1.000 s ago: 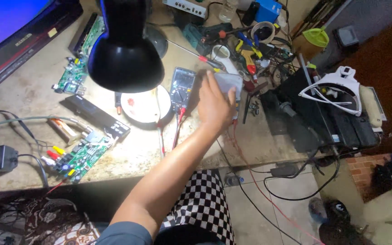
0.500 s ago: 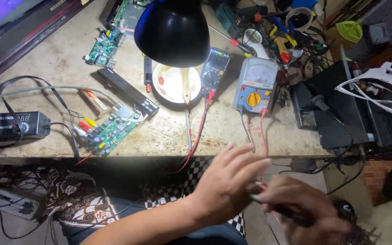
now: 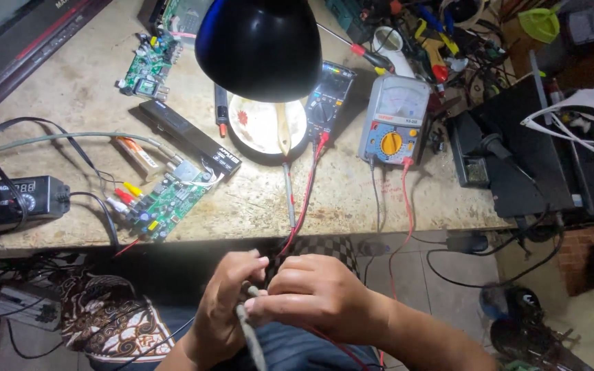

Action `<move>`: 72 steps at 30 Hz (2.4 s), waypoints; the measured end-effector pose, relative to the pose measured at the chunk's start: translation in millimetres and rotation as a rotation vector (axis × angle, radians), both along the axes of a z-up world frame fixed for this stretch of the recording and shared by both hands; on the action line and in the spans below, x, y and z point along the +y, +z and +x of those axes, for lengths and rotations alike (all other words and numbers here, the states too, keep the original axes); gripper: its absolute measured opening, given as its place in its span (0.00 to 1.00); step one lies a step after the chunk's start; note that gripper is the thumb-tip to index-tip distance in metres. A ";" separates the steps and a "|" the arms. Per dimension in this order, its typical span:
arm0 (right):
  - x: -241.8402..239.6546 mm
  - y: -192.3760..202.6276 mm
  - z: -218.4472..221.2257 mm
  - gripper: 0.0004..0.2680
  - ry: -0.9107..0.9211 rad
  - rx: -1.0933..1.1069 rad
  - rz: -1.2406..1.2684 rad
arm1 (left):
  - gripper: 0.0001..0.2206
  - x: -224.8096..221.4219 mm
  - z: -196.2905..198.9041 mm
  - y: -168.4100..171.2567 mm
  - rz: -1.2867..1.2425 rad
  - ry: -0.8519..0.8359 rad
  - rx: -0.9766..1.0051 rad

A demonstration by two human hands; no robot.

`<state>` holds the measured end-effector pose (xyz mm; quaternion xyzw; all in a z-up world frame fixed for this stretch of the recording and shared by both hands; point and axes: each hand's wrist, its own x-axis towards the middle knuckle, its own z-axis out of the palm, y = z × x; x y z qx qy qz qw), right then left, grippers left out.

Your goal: The person is diagnosing a circuit board using a multimeter and then performing soldering to finalize repairs.

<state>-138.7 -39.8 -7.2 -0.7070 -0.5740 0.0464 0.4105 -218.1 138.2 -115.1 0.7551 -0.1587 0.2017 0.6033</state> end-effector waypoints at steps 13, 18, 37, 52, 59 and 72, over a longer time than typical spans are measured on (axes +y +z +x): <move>11.1 -9.6 10.1 0.05 -0.443 0.013 0.062 | 0.13 20.9 -25.8 9.0 -0.086 0.278 0.170; 18.1 -35.6 25.5 0.06 -0.418 0.005 -0.173 | 0.11 20.2 -28.3 4.9 -0.005 0.379 0.311; 85.8 -100.0 57.3 0.06 -0.555 0.757 0.124 | 0.13 79.1 23.8 22.9 -0.088 0.538 0.263; 96.8 -101.3 60.8 0.05 -0.594 0.345 0.070 | 0.17 85.8 56.7 15.0 0.414 0.694 0.067; 94.3 -103.4 64.5 0.05 -0.562 0.259 0.028 | 0.09 80.9 62.4 1.5 0.205 0.593 0.103; 98.2 -98.8 61.3 0.06 -0.518 0.370 0.081 | 0.05 83.4 68.3 -6.4 0.288 0.619 0.147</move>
